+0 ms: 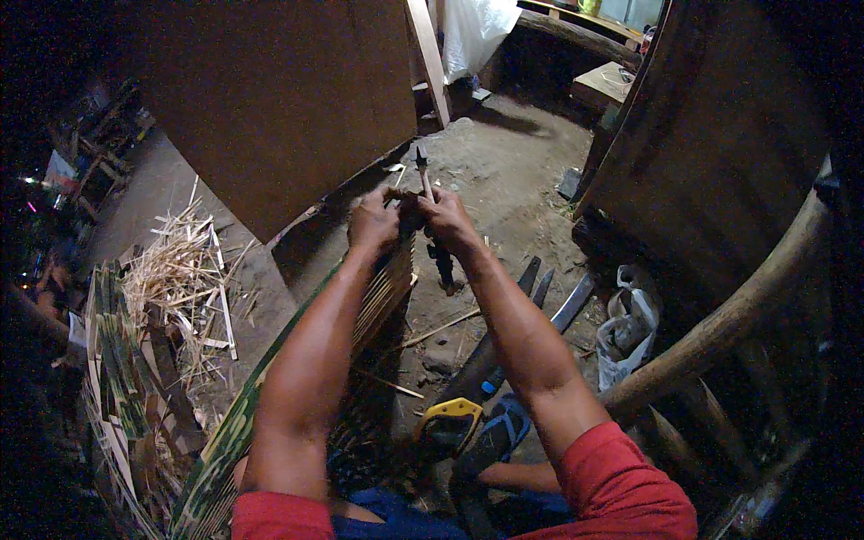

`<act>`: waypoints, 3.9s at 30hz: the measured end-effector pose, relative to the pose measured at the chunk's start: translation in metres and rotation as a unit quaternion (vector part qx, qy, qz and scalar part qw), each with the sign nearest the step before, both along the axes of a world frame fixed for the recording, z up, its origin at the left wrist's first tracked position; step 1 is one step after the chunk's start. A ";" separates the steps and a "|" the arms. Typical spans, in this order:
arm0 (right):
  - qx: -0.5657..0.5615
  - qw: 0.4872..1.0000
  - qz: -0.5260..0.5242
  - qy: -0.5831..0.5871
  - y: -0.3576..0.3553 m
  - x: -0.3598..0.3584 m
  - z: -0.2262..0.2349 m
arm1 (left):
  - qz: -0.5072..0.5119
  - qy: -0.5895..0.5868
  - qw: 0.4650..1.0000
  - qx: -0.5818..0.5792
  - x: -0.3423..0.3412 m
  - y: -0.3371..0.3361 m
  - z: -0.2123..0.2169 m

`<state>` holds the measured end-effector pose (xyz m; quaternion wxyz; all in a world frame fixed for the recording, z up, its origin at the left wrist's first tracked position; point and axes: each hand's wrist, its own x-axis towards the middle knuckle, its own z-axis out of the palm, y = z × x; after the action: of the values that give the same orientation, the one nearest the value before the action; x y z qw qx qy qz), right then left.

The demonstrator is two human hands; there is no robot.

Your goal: The person assembles a bamboo chair by inserting thin bamboo slats into a frame and securing them with nails using a hammer. The person also uses a hand saw to trim excess slat length.

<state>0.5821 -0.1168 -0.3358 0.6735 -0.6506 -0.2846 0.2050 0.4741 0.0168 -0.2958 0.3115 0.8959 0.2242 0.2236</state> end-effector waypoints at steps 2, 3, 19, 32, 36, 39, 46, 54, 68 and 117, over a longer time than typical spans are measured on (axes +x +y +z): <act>0.000 1.000 -0.003 -0.019 0.000 -0.001 0.001 | -0.031 -0.011 0.999 0.011 -0.006 0.002 0.006; 0.003 1.000 -0.013 -0.023 0.000 -0.002 0.000 | -0.031 -0.015 0.999 0.000 -0.008 0.002 0.008; -0.012 0.993 -0.078 -0.087 0.007 -0.006 -0.010 | -0.006 0.019 0.999 0.027 -0.017 -0.012 0.016; -0.149 0.976 -0.117 -0.102 -0.122 -0.077 0.052 | -0.032 -0.033 0.999 0.007 -0.006 -0.009 0.001; -0.152 0.951 -0.090 -0.255 -0.147 -0.107 0.079 | -0.020 -0.012 1.000 -0.013 -0.008 -0.011 0.003; -0.081 0.909 -0.104 -0.396 -0.150 -0.128 0.109 | -0.041 -0.045 0.998 0.011 -0.011 -0.013 0.007; -0.141 0.898 -0.084 -0.408 -0.121 -0.139 0.126 | -0.038 -0.053 0.998 0.011 -0.014 -0.018 0.014; -0.099 0.899 -0.115 -0.410 -0.121 -0.142 0.125 | -0.052 -0.086 0.994 0.046 -0.015 -0.016 0.010; -0.187 0.914 -0.089 -0.349 -0.118 -0.136 0.121 | -0.083 0.007 0.994 0.067 -0.018 -0.017 0.010; -0.160 0.910 -0.135 -0.359 -0.117 -0.141 0.114 | -0.051 0.211 0.955 0.202 -0.007 -0.032 0.007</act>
<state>0.4413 -0.2339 -0.2222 0.4347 -0.8114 -0.3795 -0.0926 0.4666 -0.0153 -0.2888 0.0801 0.9772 0.1891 0.0538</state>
